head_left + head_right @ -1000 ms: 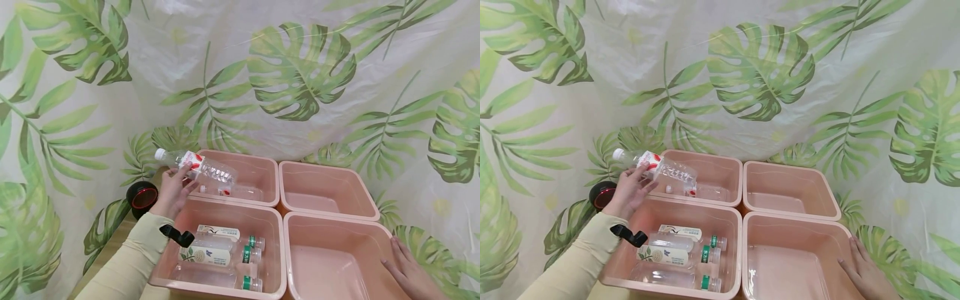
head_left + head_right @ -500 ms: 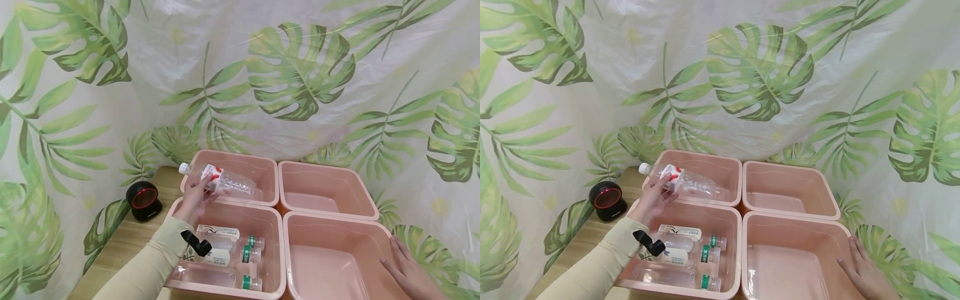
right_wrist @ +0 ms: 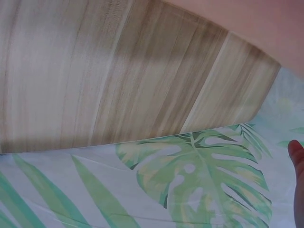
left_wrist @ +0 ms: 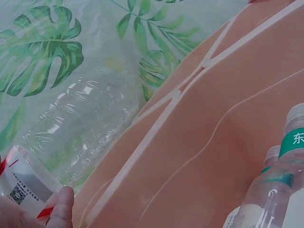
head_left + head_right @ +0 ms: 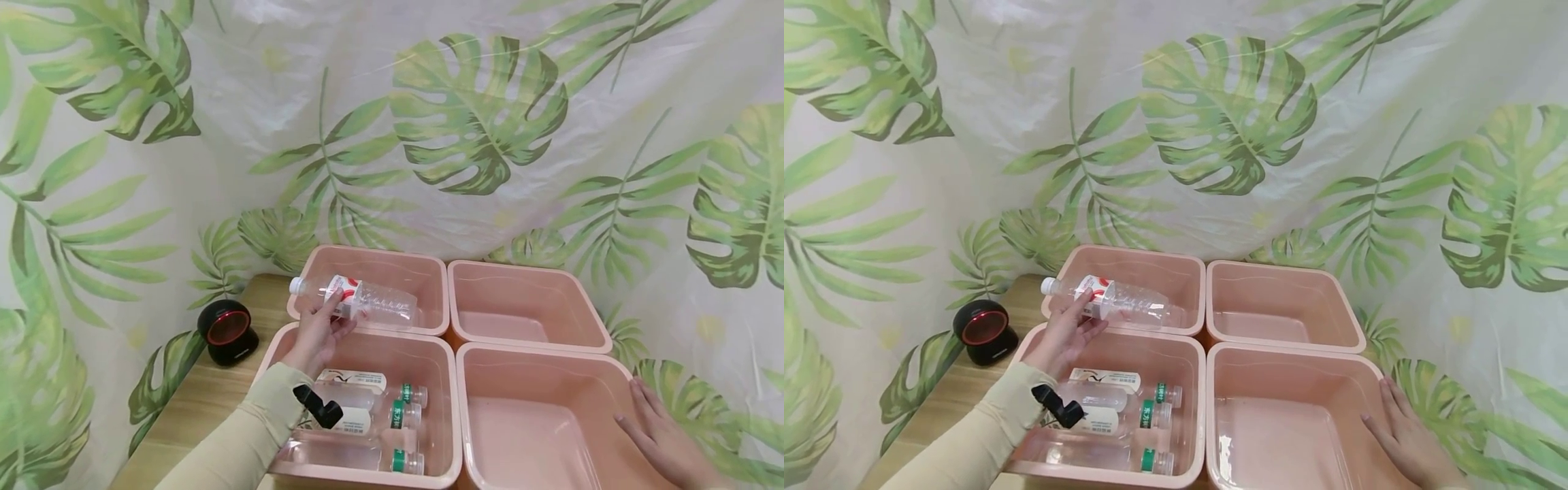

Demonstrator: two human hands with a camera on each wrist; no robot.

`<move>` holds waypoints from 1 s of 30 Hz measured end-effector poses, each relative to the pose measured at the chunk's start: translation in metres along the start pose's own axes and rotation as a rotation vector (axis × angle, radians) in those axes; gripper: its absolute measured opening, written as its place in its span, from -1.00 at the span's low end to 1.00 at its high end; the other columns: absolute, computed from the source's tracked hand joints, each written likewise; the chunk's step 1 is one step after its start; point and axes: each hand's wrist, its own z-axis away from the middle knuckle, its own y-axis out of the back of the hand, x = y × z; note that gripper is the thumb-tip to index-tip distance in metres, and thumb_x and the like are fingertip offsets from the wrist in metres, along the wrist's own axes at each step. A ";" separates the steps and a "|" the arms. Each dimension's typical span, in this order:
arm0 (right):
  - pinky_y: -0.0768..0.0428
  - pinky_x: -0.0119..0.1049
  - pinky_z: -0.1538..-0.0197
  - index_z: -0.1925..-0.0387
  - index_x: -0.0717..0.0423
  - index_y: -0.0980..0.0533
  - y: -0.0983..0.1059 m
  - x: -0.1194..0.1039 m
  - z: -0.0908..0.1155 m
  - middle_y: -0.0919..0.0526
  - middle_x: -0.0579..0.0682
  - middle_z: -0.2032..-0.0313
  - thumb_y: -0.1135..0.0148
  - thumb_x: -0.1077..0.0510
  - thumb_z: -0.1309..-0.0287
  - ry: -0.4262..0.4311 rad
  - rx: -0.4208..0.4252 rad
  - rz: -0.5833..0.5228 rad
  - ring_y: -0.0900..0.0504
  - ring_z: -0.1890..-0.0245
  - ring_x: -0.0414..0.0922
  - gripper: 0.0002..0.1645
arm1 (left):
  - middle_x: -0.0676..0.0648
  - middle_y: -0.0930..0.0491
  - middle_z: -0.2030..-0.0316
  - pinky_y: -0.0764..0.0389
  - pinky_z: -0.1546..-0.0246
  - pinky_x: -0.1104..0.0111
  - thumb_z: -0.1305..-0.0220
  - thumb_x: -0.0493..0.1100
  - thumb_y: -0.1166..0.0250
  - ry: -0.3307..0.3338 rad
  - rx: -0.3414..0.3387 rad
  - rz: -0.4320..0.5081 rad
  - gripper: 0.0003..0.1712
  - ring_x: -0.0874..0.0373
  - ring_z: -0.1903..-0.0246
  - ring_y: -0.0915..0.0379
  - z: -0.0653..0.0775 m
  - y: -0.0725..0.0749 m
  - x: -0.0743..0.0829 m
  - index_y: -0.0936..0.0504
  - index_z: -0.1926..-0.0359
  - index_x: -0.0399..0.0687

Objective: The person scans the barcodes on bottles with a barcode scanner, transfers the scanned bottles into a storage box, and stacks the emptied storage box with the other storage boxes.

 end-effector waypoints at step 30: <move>0.42 -0.77 -0.13 -0.52 0.54 0.12 0.000 -0.001 0.000 0.11 0.52 -0.52 -0.02 0.06 -0.56 0.014 0.020 0.001 0.43 -0.50 -0.32 -0.12 | 0.12 -0.50 0.36 -0.53 0.39 0.37 0.09 -0.13 -0.64 -0.258 -1.009 -1.747 -0.56 0.26 0.47 -0.42 0.058 0.002 -0.005 -0.59 0.22 -0.07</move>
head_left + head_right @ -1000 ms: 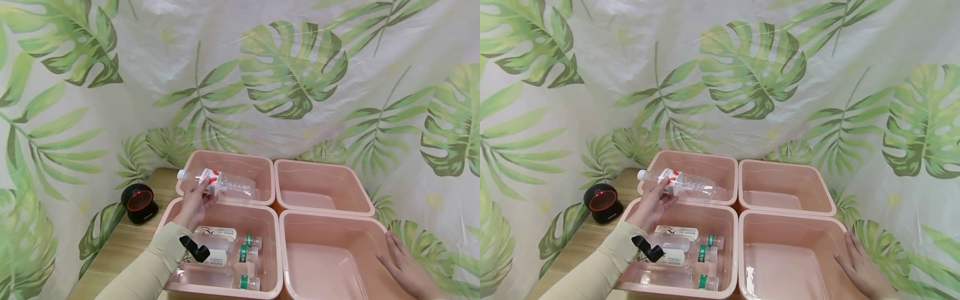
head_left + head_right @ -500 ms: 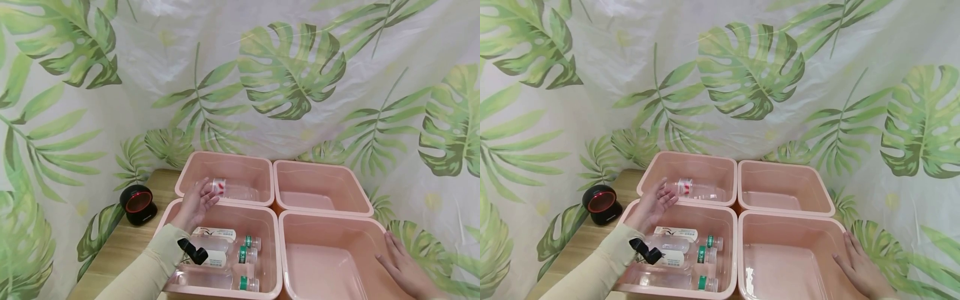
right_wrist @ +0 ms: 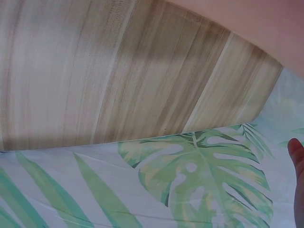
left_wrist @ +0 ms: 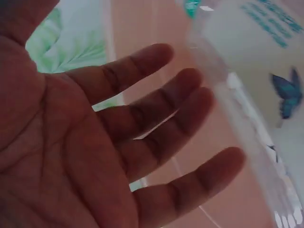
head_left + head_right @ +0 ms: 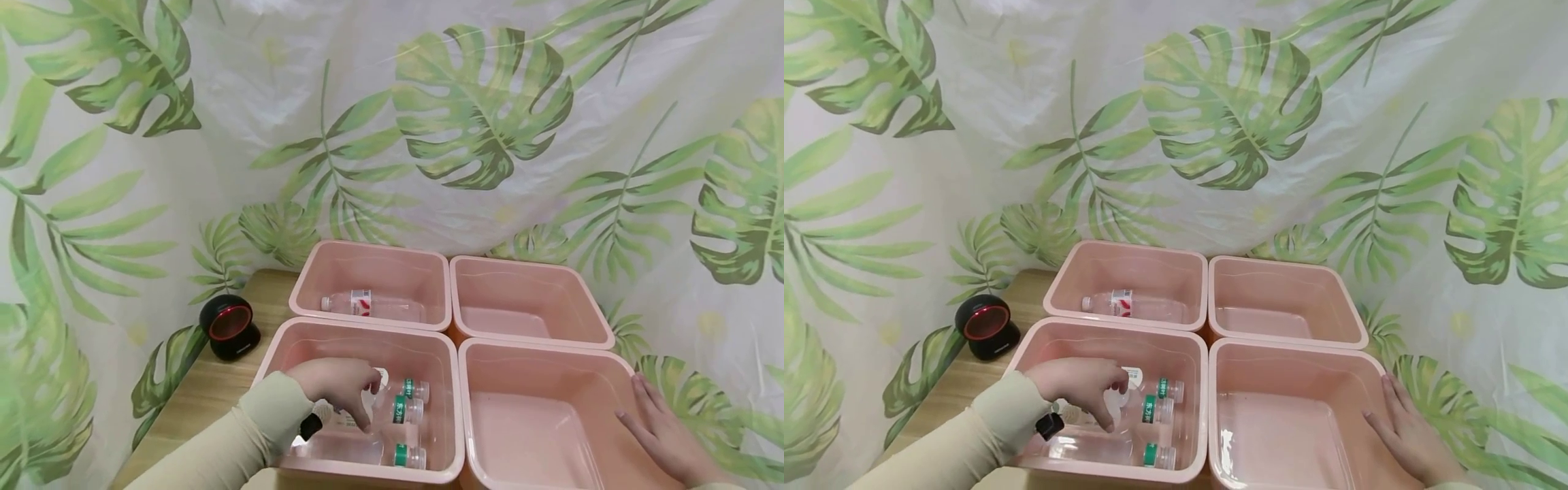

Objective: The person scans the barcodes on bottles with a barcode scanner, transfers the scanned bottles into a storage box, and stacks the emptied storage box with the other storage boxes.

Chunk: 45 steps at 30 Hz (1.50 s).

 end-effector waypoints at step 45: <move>0.44 -0.76 -0.14 -0.55 0.47 0.16 0.003 0.000 -0.001 0.17 0.45 -0.56 -0.02 0.05 -0.55 0.000 -0.025 0.015 0.48 -0.49 -0.41 -0.10 | -0.30 -0.39 -0.19 -0.61 -0.02 0.09 -0.20 -0.27 -0.47 -0.068 0.297 0.654 0.10 -0.11 -0.06 -0.49 -0.009 0.015 -0.058 0.00 -0.61 -0.15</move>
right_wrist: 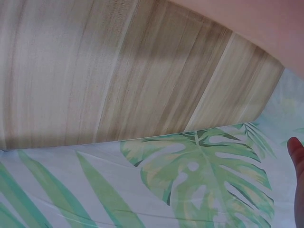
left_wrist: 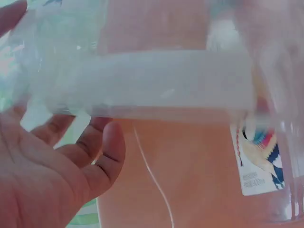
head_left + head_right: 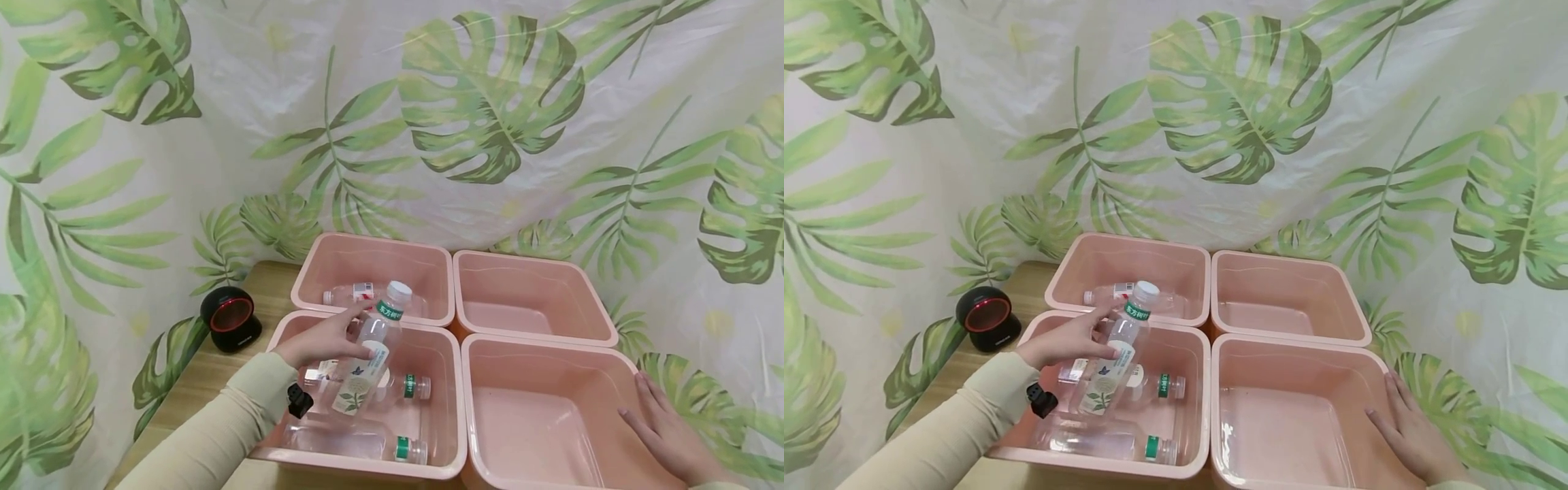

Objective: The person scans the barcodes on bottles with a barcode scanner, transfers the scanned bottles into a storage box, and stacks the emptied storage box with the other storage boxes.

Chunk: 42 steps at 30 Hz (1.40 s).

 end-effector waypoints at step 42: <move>0.39 -0.36 -0.47 -0.56 0.46 0.19 0.003 -0.005 0.000 0.14 0.52 -0.52 -0.01 0.03 -0.57 -0.034 -0.029 -0.013 0.35 -0.59 0.11 -0.09 | 0.03 -0.55 -0.02 -0.51 -0.09 -0.07 0.06 0.19 -0.67 -0.164 -0.201 -1.110 -0.19 0.01 -0.07 -0.49 0.010 -0.060 0.011 -0.63 -0.24 0.15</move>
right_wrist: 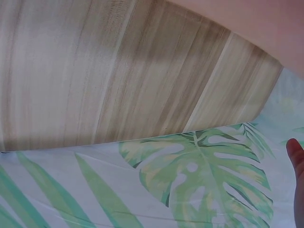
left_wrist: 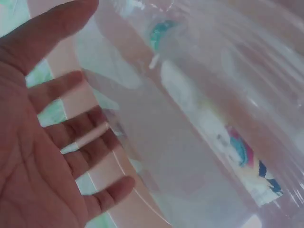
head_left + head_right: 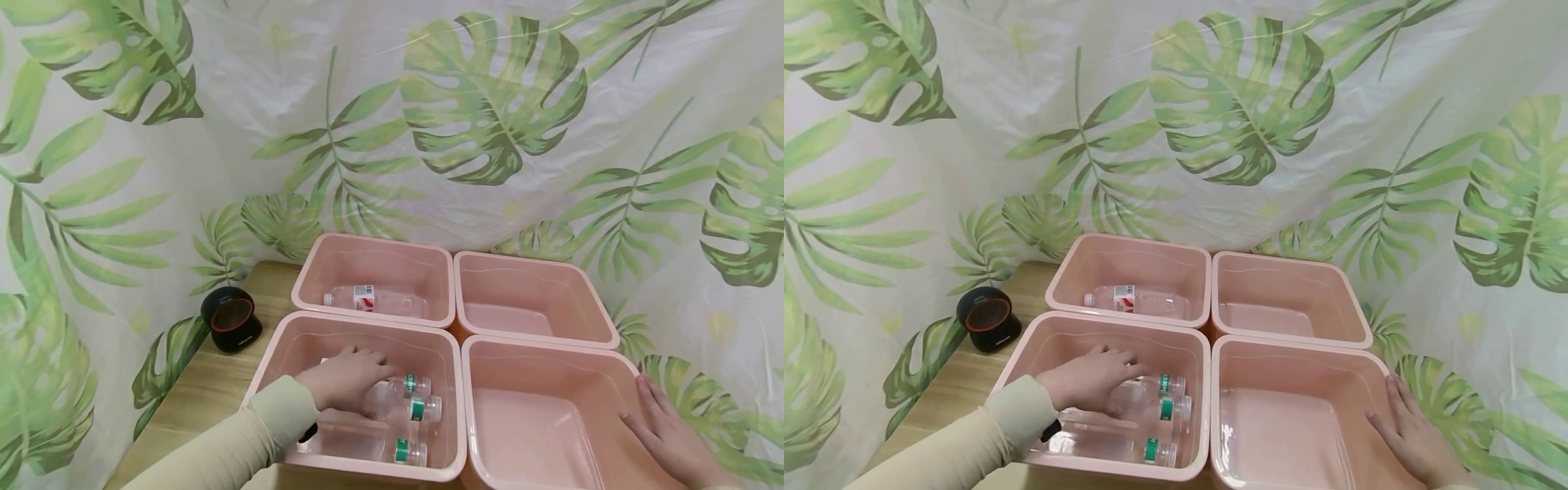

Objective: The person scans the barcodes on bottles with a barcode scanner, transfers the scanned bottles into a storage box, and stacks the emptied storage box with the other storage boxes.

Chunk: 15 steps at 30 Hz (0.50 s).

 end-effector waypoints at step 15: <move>0.01 0.37 -0.43 -0.56 0.46 0.21 0.001 0.001 -0.002 0.18 0.50 -0.54 -0.03 0.00 -0.55 -0.019 -0.014 -0.017 0.23 -0.56 0.32 -0.05 | -0.13 -0.54 -0.14 -0.63 0.12 0.27 0.23 -0.12 -0.65 0.077 -0.185 0.318 0.12 0.09 0.13 -0.58 -0.008 -0.005 -0.014 -0.35 -0.42 -0.13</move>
